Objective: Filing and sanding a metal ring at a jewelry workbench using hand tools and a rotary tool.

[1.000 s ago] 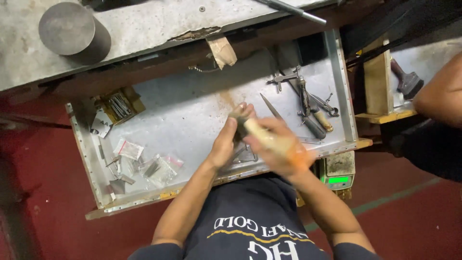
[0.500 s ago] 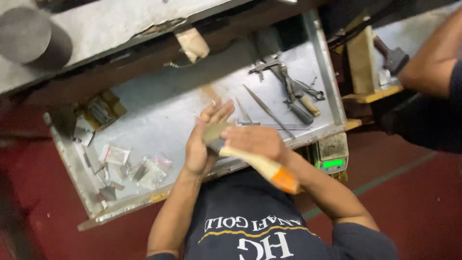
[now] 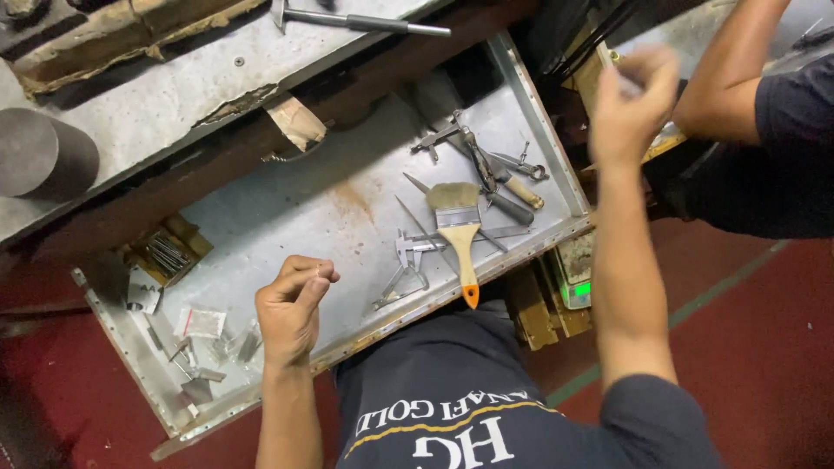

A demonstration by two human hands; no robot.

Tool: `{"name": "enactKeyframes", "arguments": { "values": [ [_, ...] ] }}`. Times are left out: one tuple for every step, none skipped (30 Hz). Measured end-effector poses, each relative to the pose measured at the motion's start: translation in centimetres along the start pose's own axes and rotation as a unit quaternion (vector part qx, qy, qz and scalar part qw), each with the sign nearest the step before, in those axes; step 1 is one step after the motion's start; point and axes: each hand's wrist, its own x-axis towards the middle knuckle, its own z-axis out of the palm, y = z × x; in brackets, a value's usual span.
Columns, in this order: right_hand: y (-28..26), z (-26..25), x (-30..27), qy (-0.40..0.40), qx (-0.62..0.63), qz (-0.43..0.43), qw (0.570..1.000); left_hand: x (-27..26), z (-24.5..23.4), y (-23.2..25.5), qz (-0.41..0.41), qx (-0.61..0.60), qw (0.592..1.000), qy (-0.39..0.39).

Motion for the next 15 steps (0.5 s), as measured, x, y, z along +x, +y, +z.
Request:
{"name": "enactKeyframes", "arguments": {
  "values": [
    [1.7,0.4,1.4,-0.002,0.002,0.000,1.000,-0.2,0.0,0.0,0.000,0.001,1.000,0.003],
    [3.5,1.1,3.0,-0.036,0.084,0.013,0.996,-0.2,0.1,0.1,-0.002,0.003,1.000,0.006],
    [5.2,1.9,4.7,-0.070,0.165,0.025,0.984,-0.2,0.1,0.3,-0.003,0.006,1.000,0.009],
    [6.6,2.0,4.8,-0.072,0.167,0.026,0.983,-0.1,0.4,0.7,-0.003,0.008,1.000,0.012],
    [8.0,2.2,5.1,-0.116,0.081,0.034,0.989,0.1,0.8,1.1,0.010,0.009,1.000,0.021],
    [9.6,2.2,5.2,-0.158,-0.008,0.042,0.987,0.4,1.1,1.4,0.023,0.010,0.999,0.028],
    [9.5,1.5,4.4,-0.157,-0.008,0.045,0.987,0.4,0.8,1.1,0.021,0.012,0.999,0.026],
    [9.5,0.5,3.5,-0.279,-0.063,0.103,0.953,0.3,0.5,0.8,0.016,0.010,0.998,0.062],
    [9.4,-0.6,2.5,-0.396,-0.115,0.157,0.897,0.2,0.3,0.3,0.011,0.009,0.995,0.098],
    [11.0,-1.2,1.0,-0.396,-0.117,0.163,0.896,0.3,0.2,0.1,0.005,0.010,0.995,0.095],
    [12.6,-1.9,-0.6,-0.392,-0.083,0.244,0.883,0.4,0.1,-0.2,0.000,-0.003,0.994,0.110],
    [14.2,-2.6,-2.5,-0.385,-0.048,0.324,0.863,0.4,-0.1,-0.5,-0.005,-0.014,0.992,0.124],
    [13.8,-2.9,-2.6,-0.384,-0.049,0.331,0.861,0.6,0.1,-0.6,-0.011,-0.011,0.993,0.121],
    [13.5,-3.4,-3.0,-0.412,-0.083,0.324,0.847,0.7,0.3,-0.8,-0.017,-0.009,0.991,0.130],
    [13.2,-3.9,-3.4,-0.441,-0.117,0.317,0.832,0.8,0.5,-1.0,-0.024,-0.008,0.990,0.140]
  ]
}}
